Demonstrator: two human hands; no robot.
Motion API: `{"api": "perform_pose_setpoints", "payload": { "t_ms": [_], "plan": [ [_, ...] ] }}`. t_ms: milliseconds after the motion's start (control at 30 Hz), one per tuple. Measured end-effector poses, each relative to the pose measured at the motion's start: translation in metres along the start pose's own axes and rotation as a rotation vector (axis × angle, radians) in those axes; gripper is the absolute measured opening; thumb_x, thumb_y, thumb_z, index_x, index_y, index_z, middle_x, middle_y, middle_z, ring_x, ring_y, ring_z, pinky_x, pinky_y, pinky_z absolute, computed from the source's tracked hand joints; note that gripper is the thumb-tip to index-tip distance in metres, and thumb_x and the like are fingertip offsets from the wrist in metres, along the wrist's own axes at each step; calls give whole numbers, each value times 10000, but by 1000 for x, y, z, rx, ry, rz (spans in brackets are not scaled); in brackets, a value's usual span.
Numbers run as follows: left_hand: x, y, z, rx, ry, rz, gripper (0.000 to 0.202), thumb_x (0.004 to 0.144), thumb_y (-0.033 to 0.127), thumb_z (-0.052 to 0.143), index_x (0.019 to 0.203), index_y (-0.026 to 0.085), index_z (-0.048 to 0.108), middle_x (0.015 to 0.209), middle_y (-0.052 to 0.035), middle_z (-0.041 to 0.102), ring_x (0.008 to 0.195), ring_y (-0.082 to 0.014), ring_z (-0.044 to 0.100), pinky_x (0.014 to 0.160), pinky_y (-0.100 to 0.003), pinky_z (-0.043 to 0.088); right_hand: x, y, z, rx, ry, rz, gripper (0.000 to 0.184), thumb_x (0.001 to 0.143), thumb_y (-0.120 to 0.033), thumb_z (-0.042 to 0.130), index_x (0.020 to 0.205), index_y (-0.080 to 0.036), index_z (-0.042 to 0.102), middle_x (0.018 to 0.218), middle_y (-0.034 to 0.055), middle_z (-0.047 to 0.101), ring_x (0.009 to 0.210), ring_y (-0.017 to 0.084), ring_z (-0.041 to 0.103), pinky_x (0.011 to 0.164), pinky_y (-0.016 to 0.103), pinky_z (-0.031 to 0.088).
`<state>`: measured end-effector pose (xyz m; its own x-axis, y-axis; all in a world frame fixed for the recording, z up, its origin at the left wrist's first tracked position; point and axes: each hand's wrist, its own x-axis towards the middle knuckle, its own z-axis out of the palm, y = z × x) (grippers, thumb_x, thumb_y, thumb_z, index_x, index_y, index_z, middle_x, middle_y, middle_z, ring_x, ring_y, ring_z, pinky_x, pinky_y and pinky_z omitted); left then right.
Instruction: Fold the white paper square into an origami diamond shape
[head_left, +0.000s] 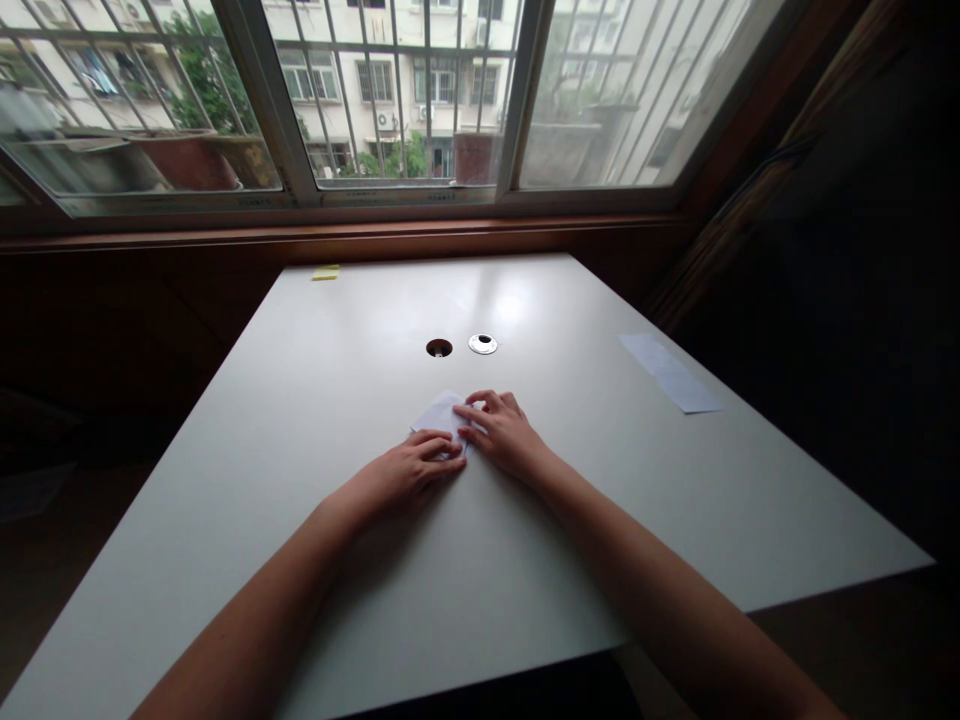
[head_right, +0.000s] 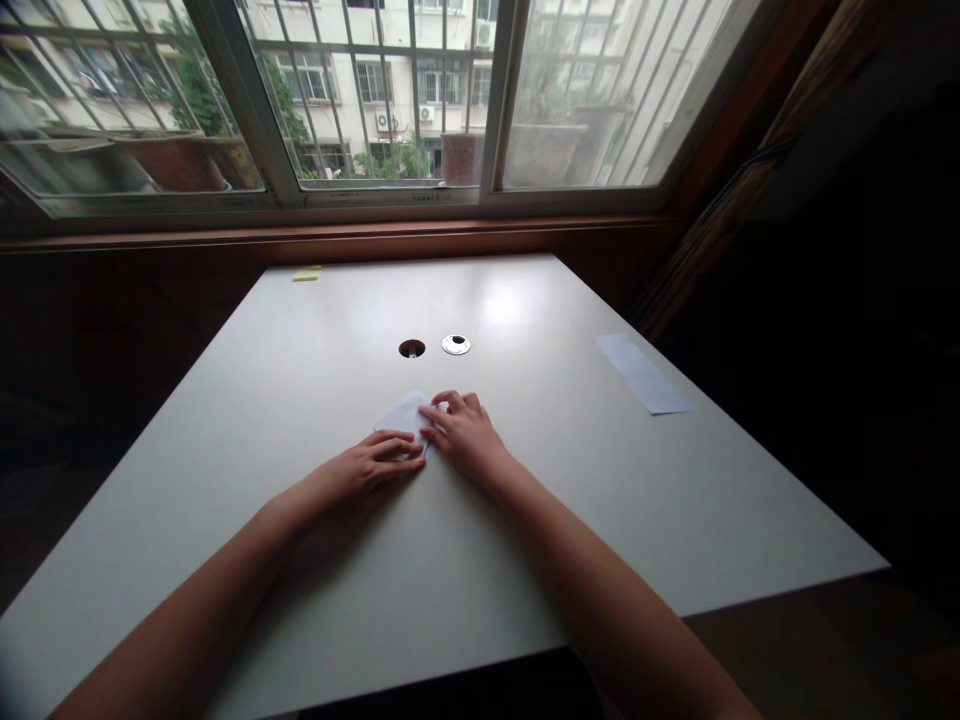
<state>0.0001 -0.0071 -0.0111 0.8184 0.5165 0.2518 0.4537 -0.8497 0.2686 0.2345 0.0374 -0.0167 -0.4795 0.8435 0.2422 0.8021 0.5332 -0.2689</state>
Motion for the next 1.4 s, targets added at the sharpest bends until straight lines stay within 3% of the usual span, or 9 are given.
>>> {"api": "perform_pose_setpoints", "payload": {
  "t_ms": [433, 767, 1167, 1400],
  "plan": [
    [1, 4, -2, 4, 5, -15, 406, 937, 174, 495, 1337, 210, 555, 1316, -107, 578, 1310, -256, 442, 1089, -444, 430, 9, 11, 2, 151, 16, 29, 464, 896, -477, 604, 1324, -302, 563, 1271, 70, 538, 1081, 261, 481, 962, 424, 447],
    [2, 7, -5, -2, 0, -24, 406, 945, 169, 472, 1342, 203, 548, 1302, -112, 585, 1307, -255, 447, 1085, -431, 441, 18, 14, 6, 205, 42, 64, 285, 852, -444, 674, 1061, -256, 628, 1156, 62, 549, 991, 224, 516, 897, 373, 454],
    [4, 9, -7, -5, -12, -34, 419, 934, 144, 469, 1340, 211, 547, 1304, -101, 583, 1310, -258, 437, 1081, -430, 446, 48, 14, 6, 231, -38, 118, 156, 827, -363, 705, 816, -213, 664, 999, 58, 572, 975, 218, 536, 873, 339, 440],
    [3, 9, -6, -22, 0, -55, 394, 956, 192, 460, 1336, 238, 554, 1292, -97, 586, 1318, -262, 434, 1070, -444, 455, 55, 14, 6, 256, -42, 134, 160, 800, -352, 727, 780, -205, 667, 969, 56, 565, 935, 204, 544, 837, 325, 448]
  ]
}}
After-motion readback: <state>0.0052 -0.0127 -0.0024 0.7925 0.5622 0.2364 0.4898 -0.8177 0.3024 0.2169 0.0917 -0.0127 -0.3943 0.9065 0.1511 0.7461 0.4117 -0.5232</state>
